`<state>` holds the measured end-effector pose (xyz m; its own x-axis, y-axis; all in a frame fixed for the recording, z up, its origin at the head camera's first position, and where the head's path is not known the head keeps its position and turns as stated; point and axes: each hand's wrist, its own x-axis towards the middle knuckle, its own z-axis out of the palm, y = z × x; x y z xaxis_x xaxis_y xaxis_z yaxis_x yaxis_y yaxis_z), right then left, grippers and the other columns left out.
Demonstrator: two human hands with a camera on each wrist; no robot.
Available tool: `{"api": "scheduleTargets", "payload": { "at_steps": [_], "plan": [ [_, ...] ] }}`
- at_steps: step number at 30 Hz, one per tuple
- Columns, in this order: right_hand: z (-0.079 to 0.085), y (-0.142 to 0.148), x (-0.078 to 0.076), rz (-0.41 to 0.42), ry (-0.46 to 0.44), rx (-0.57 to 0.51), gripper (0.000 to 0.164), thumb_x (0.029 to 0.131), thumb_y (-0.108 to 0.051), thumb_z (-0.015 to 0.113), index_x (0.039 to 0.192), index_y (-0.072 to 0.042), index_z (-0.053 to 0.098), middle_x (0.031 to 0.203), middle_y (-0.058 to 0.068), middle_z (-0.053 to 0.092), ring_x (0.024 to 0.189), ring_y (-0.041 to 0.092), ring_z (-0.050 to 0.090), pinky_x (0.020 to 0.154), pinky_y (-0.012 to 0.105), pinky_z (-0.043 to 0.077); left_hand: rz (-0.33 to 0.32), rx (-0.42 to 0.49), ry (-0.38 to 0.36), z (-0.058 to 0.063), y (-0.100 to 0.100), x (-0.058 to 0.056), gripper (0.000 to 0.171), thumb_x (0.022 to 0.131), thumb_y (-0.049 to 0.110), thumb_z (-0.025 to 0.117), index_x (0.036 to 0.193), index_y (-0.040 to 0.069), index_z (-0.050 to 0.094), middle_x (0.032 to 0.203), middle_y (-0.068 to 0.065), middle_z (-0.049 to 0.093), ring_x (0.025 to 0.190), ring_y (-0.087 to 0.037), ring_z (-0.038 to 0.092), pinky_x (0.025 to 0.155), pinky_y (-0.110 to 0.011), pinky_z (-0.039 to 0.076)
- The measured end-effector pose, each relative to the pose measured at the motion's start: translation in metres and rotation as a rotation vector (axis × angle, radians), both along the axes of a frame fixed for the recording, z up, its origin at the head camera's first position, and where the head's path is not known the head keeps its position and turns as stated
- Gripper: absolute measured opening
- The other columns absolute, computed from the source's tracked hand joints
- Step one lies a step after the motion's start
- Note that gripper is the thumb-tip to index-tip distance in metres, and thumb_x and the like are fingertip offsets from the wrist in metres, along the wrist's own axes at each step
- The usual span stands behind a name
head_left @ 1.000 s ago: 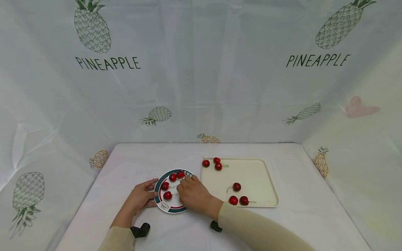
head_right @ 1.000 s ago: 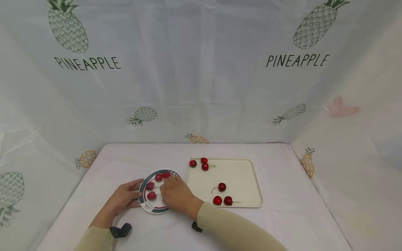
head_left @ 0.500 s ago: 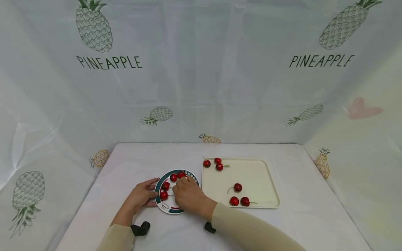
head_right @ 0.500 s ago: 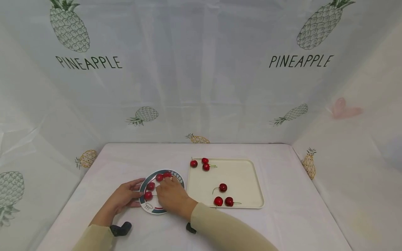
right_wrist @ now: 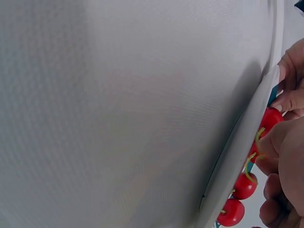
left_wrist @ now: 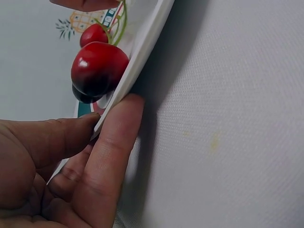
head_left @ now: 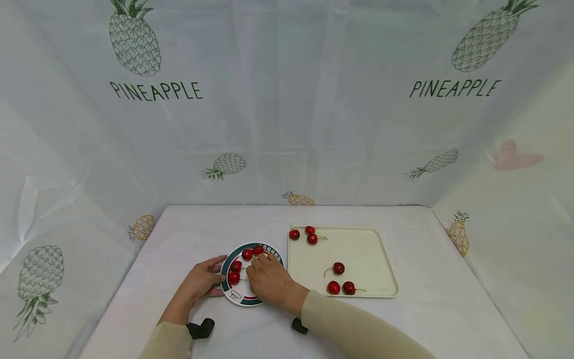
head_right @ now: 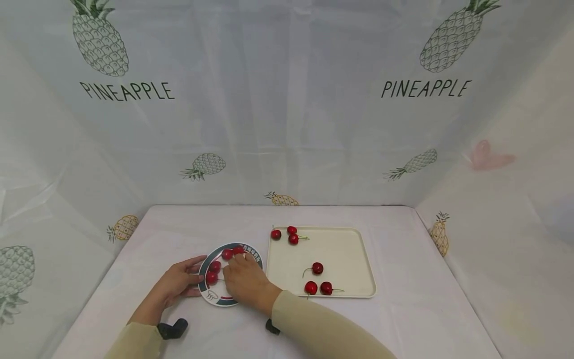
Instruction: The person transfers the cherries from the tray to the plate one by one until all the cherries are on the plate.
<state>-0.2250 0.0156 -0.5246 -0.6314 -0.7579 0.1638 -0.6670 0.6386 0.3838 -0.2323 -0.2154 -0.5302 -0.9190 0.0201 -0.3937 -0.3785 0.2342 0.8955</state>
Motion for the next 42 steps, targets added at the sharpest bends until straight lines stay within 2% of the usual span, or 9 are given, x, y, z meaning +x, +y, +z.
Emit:
{"api": "scheduleTargets", "payload": {
  "at_steps": [3, 12, 19, 24, 31, 38, 42],
  "plan": [
    [0.002, 0.001, 0.0, 0.002, 0.013, -0.012, 0.029, 0.102, -0.037, 0.064, 0.12, -0.015, 0.069, 0.113, 0.0, 0.07, 0.106, 0.018, 0.058, 0.094, 0.032, 0.052, 0.002, 0.009, 0.003, 0.0, 0.0, 0.001, 0.065, 0.096, -0.01, 0.063, 0.157, 0.009, 0.049, 0.141, -0.028, 0.056, 0.084, -0.023, 0.073, 0.073, -0.044, 0.067],
    [0.019, 0.012, 0.004, 0.004, -0.014, -0.042, 0.036, 0.099, -0.044, 0.069, 0.121, -0.016, 0.07, 0.115, -0.001, 0.07, 0.108, 0.017, 0.056, 0.094, 0.031, 0.052, 0.006, -0.001, 0.004, -0.003, 0.001, 0.001, 0.065, 0.097, -0.009, 0.063, 0.157, 0.01, 0.049, 0.14, -0.027, 0.056, 0.082, -0.023, 0.073, 0.072, -0.043, 0.067],
    [0.03, 0.031, -0.004, -0.014, -0.002, -0.093, 0.03, 0.101, -0.04, 0.067, 0.116, -0.014, 0.07, 0.106, -0.001, 0.068, 0.1, 0.018, 0.055, 0.086, 0.031, 0.049, 0.008, -0.029, 0.0, -0.002, 0.0, 0.002, 0.065, 0.098, -0.005, 0.064, 0.158, 0.012, 0.049, 0.144, -0.027, 0.055, 0.082, -0.022, 0.072, 0.072, -0.041, 0.067],
    [0.037, 0.062, -0.013, -0.042, 0.019, -0.121, 0.024, 0.098, -0.035, 0.07, 0.108, -0.013, 0.07, 0.099, 0.001, 0.065, 0.095, 0.02, 0.053, 0.083, 0.033, 0.049, 0.013, -0.017, 0.011, -0.003, 0.0, 0.003, 0.064, 0.098, -0.005, 0.064, 0.158, 0.011, 0.049, 0.143, -0.027, 0.056, 0.084, -0.021, 0.071, 0.073, -0.041, 0.067],
    [0.038, 0.12, -0.033, -0.089, 0.074, -0.194, 0.019, 0.094, -0.025, 0.074, 0.099, -0.008, 0.069, 0.092, 0.005, 0.065, 0.088, 0.024, 0.053, 0.075, 0.035, 0.046, 0.019, 0.01, 0.026, -0.006, 0.002, 0.006, 0.064, 0.097, -0.008, 0.064, 0.157, 0.009, 0.05, 0.143, -0.028, 0.056, 0.084, -0.022, 0.072, 0.072, -0.042, 0.067],
    [0.039, 0.176, -0.051, -0.123, 0.132, -0.199, 0.017, 0.092, -0.017, 0.076, 0.087, -0.007, 0.063, 0.082, 0.005, 0.058, 0.079, 0.025, 0.048, 0.067, 0.034, 0.04, 0.028, -0.01, 0.03, -0.005, 0.002, 0.006, 0.063, 0.098, -0.006, 0.065, 0.156, 0.011, 0.051, 0.146, -0.028, 0.056, 0.086, -0.021, 0.071, 0.073, -0.041, 0.067],
    [0.036, 0.197, -0.057, -0.131, 0.143, -0.168, 0.019, 0.09, -0.018, 0.078, 0.087, -0.007, 0.062, 0.08, 0.004, 0.056, 0.079, 0.024, 0.049, 0.066, 0.034, 0.04, 0.031, -0.02, 0.034, -0.005, 0.001, 0.006, 0.063, 0.098, -0.005, 0.065, 0.157, 0.011, 0.051, 0.146, -0.028, 0.055, 0.087, -0.021, 0.071, 0.074, -0.041, 0.067]
  ]
}}
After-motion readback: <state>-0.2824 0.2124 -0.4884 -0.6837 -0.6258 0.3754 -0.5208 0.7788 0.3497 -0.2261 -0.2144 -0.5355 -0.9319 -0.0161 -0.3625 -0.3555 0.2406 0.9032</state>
